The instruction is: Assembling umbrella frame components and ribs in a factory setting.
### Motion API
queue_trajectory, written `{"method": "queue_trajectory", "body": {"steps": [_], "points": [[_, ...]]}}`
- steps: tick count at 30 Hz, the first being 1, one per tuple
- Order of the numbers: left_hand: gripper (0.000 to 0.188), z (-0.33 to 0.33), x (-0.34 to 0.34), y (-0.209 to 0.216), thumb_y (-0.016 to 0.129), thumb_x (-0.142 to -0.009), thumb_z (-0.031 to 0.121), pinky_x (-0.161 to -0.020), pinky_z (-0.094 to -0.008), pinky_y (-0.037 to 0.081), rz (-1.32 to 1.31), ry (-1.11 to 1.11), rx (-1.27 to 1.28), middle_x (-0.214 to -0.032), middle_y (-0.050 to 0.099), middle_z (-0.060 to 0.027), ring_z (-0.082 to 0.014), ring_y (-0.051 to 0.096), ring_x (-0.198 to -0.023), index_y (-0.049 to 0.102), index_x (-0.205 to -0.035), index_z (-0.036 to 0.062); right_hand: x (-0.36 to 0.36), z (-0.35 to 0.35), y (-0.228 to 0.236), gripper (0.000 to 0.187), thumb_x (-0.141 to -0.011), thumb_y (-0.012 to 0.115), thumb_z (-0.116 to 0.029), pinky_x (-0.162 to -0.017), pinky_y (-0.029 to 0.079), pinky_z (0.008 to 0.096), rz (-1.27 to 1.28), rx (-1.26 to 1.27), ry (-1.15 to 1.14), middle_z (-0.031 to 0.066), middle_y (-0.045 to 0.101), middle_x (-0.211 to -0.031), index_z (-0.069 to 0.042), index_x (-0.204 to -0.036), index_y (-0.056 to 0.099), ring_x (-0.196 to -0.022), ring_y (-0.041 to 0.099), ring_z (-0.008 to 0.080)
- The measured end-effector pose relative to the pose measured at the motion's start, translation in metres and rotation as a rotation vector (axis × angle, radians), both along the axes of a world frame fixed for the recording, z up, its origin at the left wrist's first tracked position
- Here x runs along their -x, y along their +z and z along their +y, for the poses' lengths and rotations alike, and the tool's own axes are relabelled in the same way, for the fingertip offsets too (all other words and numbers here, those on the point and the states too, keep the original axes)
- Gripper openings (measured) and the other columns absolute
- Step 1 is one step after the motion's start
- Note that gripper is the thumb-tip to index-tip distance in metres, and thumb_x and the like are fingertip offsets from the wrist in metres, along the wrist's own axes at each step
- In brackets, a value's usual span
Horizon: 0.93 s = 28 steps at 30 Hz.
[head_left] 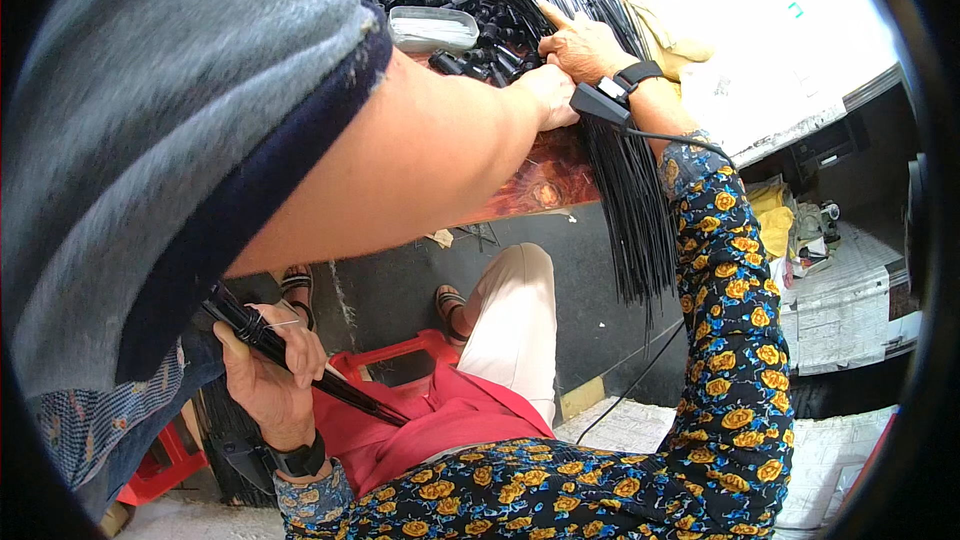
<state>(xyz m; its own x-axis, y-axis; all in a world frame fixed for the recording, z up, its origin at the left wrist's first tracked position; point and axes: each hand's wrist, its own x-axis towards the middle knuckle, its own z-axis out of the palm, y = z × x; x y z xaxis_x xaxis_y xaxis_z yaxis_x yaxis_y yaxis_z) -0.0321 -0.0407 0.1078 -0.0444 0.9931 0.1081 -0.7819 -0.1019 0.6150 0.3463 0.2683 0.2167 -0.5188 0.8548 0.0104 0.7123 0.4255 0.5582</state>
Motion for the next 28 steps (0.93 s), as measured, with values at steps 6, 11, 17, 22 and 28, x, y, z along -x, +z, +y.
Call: {"method": "queue_trajectory", "body": {"steps": [6, 11, 17, 22, 28], "points": [[0.054, 0.000, -0.003, 0.002, 0.037, -0.100, 0.052, -0.036, -0.0284, 0.030, 0.009, 0.021, 0.021, -0.059, 0.050, -0.0067, -0.0136, 0.036, -0.035, 0.054, -0.090, 0.0014, -0.001, 0.001, -0.002, 0.022, -0.085, 0.058, -0.026, -0.084, 0.052, 0.0413, -0.022, -0.005, 0.017, 0.0114, 0.032, -0.151, -0.024, -0.102, 0.071, -0.095, 0.062, 0.0341], [0.055, -0.002, -0.006, 0.005, 0.037, -0.100, 0.052, -0.036, -0.0280, 0.029, 0.014, 0.036, 0.042, -0.059, 0.049, -0.0067, -0.0138, 0.036, -0.035, 0.055, -0.090, 0.0015, -0.001, 0.004, 0.000, 0.021, -0.085, 0.058, -0.027, -0.084, 0.052, 0.0417, -0.060, 0.019, 0.026, 0.0133, 0.033, -0.150, -0.023, -0.101, 0.071, -0.095, 0.062, 0.0365], [0.054, -0.002, -0.008, 0.007, 0.037, -0.100, 0.052, -0.036, -0.0274, 0.029, 0.009, 0.047, 0.067, -0.058, 0.048, -0.0064, -0.0137, 0.036, -0.035, 0.054, -0.088, 0.0021, -0.004, 0.006, -0.001, 0.022, -0.085, 0.056, -0.026, -0.084, 0.052, 0.0419, 0.004, 0.015, 0.012, 0.0130, 0.035, -0.149, -0.023, -0.101, 0.071, -0.095, 0.063, 0.0360], [0.054, -0.002, -0.008, 0.009, 0.037, -0.100, 0.052, -0.036, -0.0276, 0.029, 0.039, 0.048, 0.038, -0.057, 0.047, -0.0063, -0.0136, 0.035, -0.035, 0.054, -0.088, 0.0019, -0.004, 0.009, -0.002, 0.025, -0.085, 0.054, -0.026, -0.083, 0.052, 0.0424, 0.039, 0.015, 0.027, 0.0114, 0.040, -0.146, -0.025, -0.103, 0.071, -0.092, 0.064, 0.0341], [0.056, -0.003, -0.007, 0.006, 0.038, -0.099, 0.054, -0.036, -0.0291, 0.030, 0.030, 0.035, 0.020, -0.057, 0.048, -0.0071, -0.0159, 0.036, -0.035, 0.054, -0.088, 0.0016, -0.003, 0.016, 0.003, 0.027, -0.085, 0.057, -0.032, -0.087, 0.050, 0.0390, 0.081, 0.149, -0.078, 0.0107, 0.044, -0.144, -0.020, -0.105, 0.071, -0.125, 0.049, 0.0251]]}}
